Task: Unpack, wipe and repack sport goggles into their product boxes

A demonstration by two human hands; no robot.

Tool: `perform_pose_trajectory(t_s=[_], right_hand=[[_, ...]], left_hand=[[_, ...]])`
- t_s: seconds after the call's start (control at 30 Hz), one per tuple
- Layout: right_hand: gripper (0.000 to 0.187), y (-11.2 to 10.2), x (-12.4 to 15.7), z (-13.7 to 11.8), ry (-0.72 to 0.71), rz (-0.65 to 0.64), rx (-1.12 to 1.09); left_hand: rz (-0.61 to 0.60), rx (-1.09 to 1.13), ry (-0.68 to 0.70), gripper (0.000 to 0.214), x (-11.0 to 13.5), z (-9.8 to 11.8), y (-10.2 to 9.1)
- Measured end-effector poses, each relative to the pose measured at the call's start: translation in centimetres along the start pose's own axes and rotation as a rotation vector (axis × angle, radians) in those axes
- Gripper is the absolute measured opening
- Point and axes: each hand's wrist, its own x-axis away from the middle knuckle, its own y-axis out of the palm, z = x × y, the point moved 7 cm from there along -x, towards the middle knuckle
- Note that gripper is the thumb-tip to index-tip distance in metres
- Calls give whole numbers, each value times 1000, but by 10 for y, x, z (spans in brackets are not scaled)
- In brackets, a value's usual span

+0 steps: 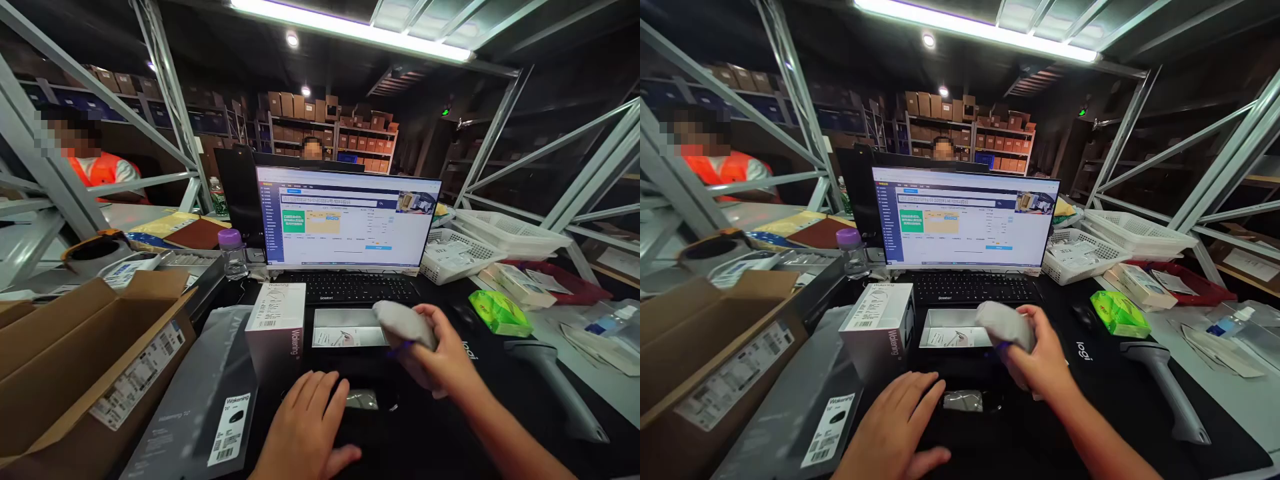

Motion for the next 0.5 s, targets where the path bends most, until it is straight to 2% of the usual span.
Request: perform_pose_trajectory(t_s=[0.1,0.17,0.2,0.33,0.5], right_hand=[[52,-13,-10,6,235,-58,-480],[52,-11,-6,4,300,-69,-634],[52,-7,-2,0,283,-69,-648],[50,26,27,-19,63,-175,-459],[38,76,60,-37,-440,-423,-21]], left_hand=[[-101,-25,-54,76,21,-5,13],[-142,-7,-147,72,34,-10,23],[-164,29,-179,67,40,-10,27],[-190,248,-227,47,57,2,39],[-107,333,-408,51,83,9,50]])
